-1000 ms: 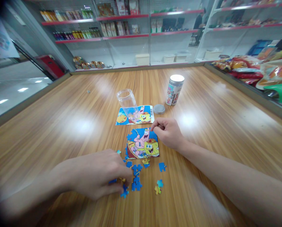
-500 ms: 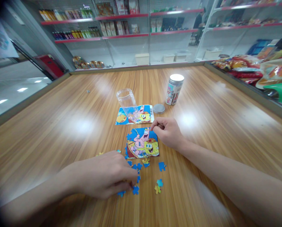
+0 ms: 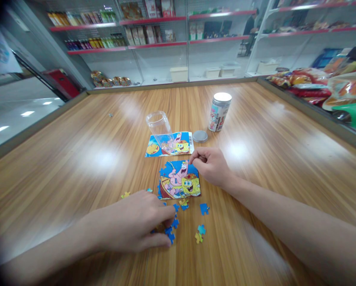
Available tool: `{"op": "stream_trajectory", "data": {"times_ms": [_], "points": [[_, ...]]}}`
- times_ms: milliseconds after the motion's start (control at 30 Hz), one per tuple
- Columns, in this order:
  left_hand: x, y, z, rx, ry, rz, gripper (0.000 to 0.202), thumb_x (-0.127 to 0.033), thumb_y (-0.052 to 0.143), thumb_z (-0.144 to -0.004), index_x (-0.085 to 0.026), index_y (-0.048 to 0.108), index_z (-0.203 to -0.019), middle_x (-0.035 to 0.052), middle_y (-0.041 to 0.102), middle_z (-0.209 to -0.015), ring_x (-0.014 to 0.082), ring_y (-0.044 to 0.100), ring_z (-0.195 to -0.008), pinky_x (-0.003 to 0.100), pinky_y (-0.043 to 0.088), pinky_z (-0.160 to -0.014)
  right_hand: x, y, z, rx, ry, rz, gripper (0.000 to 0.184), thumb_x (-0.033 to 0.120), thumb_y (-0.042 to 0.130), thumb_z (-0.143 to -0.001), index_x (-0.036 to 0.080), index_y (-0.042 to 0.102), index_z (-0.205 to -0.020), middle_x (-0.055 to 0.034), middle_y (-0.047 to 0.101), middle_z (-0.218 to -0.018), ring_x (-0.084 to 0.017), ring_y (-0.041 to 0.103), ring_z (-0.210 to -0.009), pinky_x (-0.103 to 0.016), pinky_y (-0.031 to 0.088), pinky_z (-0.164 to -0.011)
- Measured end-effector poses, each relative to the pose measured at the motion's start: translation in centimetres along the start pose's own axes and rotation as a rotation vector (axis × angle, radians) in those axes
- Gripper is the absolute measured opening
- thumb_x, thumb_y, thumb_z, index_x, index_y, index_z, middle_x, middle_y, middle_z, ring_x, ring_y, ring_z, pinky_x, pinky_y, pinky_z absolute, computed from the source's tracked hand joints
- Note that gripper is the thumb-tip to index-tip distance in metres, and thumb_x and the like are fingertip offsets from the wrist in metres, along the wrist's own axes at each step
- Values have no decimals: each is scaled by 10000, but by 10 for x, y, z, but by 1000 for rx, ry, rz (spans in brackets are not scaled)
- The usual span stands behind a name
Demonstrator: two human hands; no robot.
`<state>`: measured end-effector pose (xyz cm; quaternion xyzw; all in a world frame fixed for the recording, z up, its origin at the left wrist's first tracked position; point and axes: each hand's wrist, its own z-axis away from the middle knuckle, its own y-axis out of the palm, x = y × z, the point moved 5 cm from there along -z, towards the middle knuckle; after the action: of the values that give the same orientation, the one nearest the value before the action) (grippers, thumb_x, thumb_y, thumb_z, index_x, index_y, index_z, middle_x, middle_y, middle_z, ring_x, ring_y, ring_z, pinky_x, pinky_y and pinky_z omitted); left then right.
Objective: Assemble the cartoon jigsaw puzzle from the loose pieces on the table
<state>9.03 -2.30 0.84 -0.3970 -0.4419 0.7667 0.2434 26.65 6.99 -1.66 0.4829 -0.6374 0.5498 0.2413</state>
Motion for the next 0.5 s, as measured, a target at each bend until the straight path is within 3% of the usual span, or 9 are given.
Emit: {"op": "stream_trajectory", "data": {"times_ms": [133, 500], "points": [[3, 0, 1, 24, -15, 34, 134, -303, 748, -808, -204, 693, -881, 22, 712, -749, 220, 688, -692, 283, 400, -547, 0, 0, 0, 2, -2, -3, 187, 155, 509, -742, 134, 680, -668, 35, 451, -475, -75, 331, -439, -230, 205, -435], [7, 2, 1, 24, -4, 137, 182, -288, 789, -776, -220, 677, -902, -19, 717, -784, 201, 696, -720, 271, 348, -548, -2, 0, 0, 5, -1, -3, 186, 158, 510, -750, 129, 678, -675, 32, 459, -487, -74, 331, -448, -229, 210, -441]]}}
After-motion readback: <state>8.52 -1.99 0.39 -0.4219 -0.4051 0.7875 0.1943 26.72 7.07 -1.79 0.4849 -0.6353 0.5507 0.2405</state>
